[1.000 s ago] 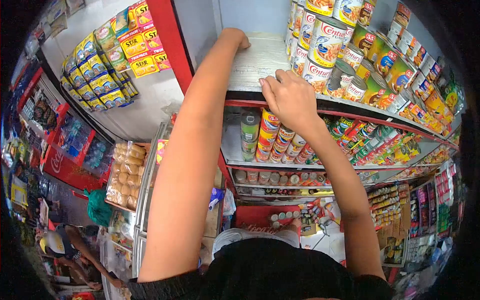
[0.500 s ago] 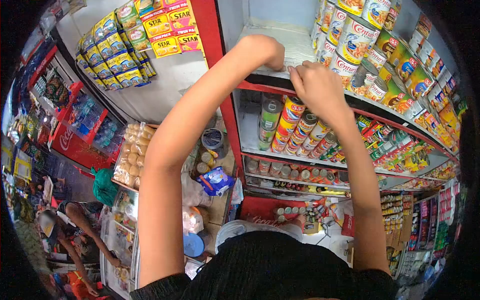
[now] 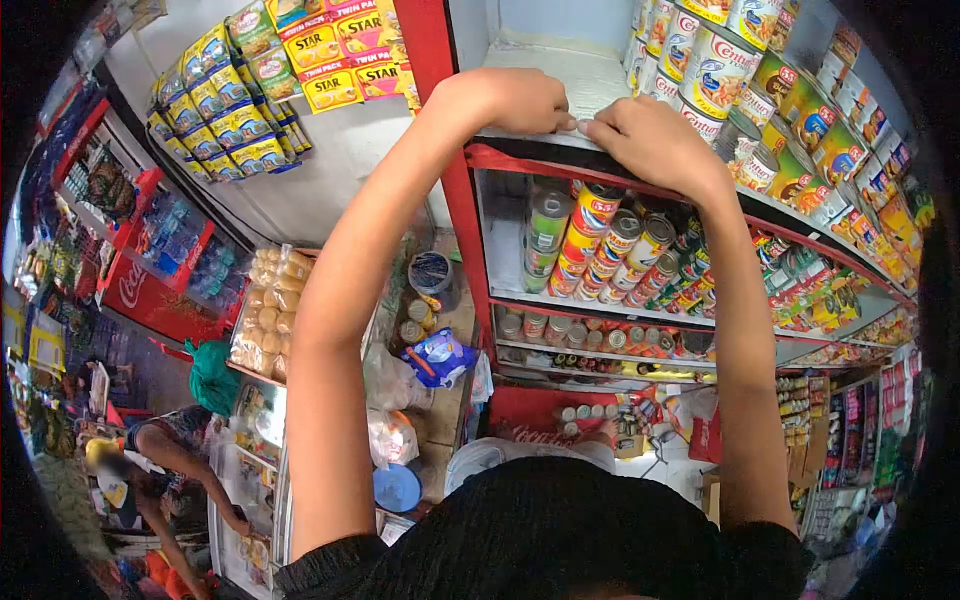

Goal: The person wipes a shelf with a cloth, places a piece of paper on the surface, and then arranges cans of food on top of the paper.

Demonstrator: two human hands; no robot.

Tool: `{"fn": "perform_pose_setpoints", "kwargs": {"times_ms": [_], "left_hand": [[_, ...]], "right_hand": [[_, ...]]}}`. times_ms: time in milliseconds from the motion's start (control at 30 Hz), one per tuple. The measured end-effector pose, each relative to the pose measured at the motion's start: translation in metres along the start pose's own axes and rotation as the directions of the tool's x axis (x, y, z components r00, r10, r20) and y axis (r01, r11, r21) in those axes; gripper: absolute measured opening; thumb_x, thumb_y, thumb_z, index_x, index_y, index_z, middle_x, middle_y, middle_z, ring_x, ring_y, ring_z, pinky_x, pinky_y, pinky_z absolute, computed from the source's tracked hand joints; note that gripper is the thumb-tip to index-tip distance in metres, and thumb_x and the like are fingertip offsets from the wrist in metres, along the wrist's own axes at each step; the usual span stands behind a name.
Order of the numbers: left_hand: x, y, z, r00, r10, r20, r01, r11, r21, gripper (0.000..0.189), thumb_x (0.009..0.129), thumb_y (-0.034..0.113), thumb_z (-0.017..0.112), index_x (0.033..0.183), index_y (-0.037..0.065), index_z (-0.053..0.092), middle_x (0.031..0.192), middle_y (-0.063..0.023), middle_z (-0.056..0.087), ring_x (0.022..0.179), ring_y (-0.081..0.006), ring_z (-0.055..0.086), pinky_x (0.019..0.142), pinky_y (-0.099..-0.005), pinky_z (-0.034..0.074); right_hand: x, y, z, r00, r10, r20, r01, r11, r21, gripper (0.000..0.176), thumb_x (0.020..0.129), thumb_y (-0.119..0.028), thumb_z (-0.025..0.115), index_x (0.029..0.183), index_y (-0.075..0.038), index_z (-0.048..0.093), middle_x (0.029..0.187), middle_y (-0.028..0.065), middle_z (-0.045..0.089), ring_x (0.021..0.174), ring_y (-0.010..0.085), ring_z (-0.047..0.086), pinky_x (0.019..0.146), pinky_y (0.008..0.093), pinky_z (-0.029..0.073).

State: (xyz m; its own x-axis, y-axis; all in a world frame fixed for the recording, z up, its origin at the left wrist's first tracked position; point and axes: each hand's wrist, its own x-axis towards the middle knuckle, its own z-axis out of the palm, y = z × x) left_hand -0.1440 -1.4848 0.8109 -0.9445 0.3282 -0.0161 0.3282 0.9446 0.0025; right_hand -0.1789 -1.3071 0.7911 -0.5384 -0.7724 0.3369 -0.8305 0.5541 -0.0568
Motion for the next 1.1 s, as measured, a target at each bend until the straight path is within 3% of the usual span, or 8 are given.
{"fn": "perform_pose_setpoints", "kwargs": {"times_ms": [133, 367, 533, 600, 833, 900, 1033, 1100], "left_hand": [[-0.007, -0.003, 0.015, 0.996, -0.038, -0.076, 0.045, 0.995, 0.087, 0.044, 0.089, 0.032, 0.036, 0.091, -0.003, 0.062, 0.086, -0.0257, 0.06, 0.082, -0.0418, 0.057, 0.076, -0.0456, 0.044], [-0.005, 0.019, -0.001, 0.958, -0.286, -0.004, 0.264, 0.876, 0.403, 0.043, 0.081, 0.03, 0.037, 0.099, 0.002, 0.064, 0.104, -0.0207, 0.06, 0.097, -0.0333, 0.059, 0.085, -0.0421, 0.045], [-0.009, 0.02, -0.014, 0.959, -0.28, -0.043, 0.271, 0.865, 0.423, 0.04, 0.079, 0.027, 0.04, 0.097, 0.0, 0.064, 0.101, -0.0212, 0.061, 0.095, -0.0328, 0.06, 0.082, -0.0409, 0.046], [-0.003, 0.015, -0.015, 0.927, -0.362, 0.094, 0.316, 0.893, 0.32, 0.039, 0.078, 0.025, 0.041, 0.094, -0.001, 0.065, 0.097, -0.0219, 0.062, 0.091, -0.0329, 0.061, 0.08, -0.0401, 0.047], [0.001, 0.009, -0.002, 0.964, -0.253, 0.084, 0.197, 0.889, 0.414, 0.035, 0.076, 0.021, 0.044, 0.088, -0.003, 0.065, 0.092, -0.0222, 0.062, 0.088, -0.0337, 0.061, 0.078, -0.0404, 0.047], [0.01, 0.006, -0.002, 0.941, -0.311, 0.131, 0.247, 0.899, 0.361, 0.035, 0.078, 0.025, 0.046, 0.088, -0.002, 0.065, 0.093, -0.0224, 0.062, 0.088, -0.0339, 0.061, 0.079, -0.0408, 0.047], [0.005, 0.009, -0.006, 0.97, -0.241, 0.025, 0.225, 0.935, 0.273, 0.038, 0.08, 0.03, 0.048, 0.091, -0.002, 0.064, 0.094, -0.0219, 0.062, 0.087, -0.0345, 0.061, 0.078, -0.0409, 0.047], [0.011, -0.005, 0.005, 0.995, -0.018, -0.097, 0.033, 0.987, 0.155, 0.038, 0.082, 0.032, 0.049, 0.091, -0.002, 0.063, 0.091, -0.022, 0.062, 0.084, -0.0359, 0.061, 0.077, -0.0409, 0.047]], "right_hand": [[0.007, 0.009, 0.012, 0.998, -0.011, 0.066, 0.011, 1.0, -0.003, 0.041, 0.088, -0.034, 0.043, 0.083, 0.001, 0.063, 0.074, 0.0234, 0.059, 0.075, 0.0401, 0.056, 0.069, 0.0462, 0.043], [0.01, -0.001, 0.005, 0.996, 0.021, 0.091, -0.007, 0.988, -0.157, 0.046, 0.089, -0.037, 0.039, 0.084, 0.002, 0.063, 0.083, 0.0249, 0.06, 0.082, 0.0405, 0.058, 0.075, 0.0472, 0.045], [0.021, -0.007, -0.002, 1.0, -0.024, -0.016, 0.019, 0.963, -0.269, 0.046, 0.088, -0.038, 0.041, 0.079, 0.002, 0.063, 0.077, 0.0251, 0.06, 0.079, 0.0395, 0.059, 0.071, 0.0469, 0.047], [0.027, -0.001, 0.004, 0.999, -0.046, 0.0, 0.045, 0.978, -0.203, 0.045, 0.087, -0.038, 0.042, 0.081, 0.0, 0.064, 0.076, 0.0244, 0.061, 0.079, 0.0392, 0.059, 0.072, 0.0467, 0.046], [0.021, -0.005, -0.002, 0.967, 0.101, 0.235, -0.034, 0.962, -0.271, 0.045, 0.085, -0.037, 0.039, 0.09, 0.0, 0.064, 0.096, 0.0235, 0.061, 0.091, 0.0381, 0.059, 0.08, 0.0458, 0.046], [0.025, 0.002, 0.004, 0.983, -0.024, 0.182, 0.077, 0.955, -0.288, 0.048, 0.086, -0.039, 0.043, 0.082, 0.005, 0.063, 0.082, 0.0266, 0.061, 0.078, 0.0409, 0.059, 0.073, 0.0454, 0.046], [0.047, 0.013, 0.002, 0.934, 0.07, 0.349, -0.012, 0.986, -0.165, 0.046, 0.083, -0.037, 0.046, 0.082, 0.006, 0.062, 0.076, 0.0246, 0.061, 0.07, 0.0359, 0.06, 0.066, 0.0426, 0.046], [0.048, 0.012, 0.002, 0.948, 0.001, 0.319, 0.018, 0.998, -0.056, 0.044, 0.083, -0.035, 0.046, 0.081, 0.006, 0.061, 0.072, 0.0232, 0.061, 0.066, 0.0333, 0.06, 0.064, 0.0412, 0.046]]}}
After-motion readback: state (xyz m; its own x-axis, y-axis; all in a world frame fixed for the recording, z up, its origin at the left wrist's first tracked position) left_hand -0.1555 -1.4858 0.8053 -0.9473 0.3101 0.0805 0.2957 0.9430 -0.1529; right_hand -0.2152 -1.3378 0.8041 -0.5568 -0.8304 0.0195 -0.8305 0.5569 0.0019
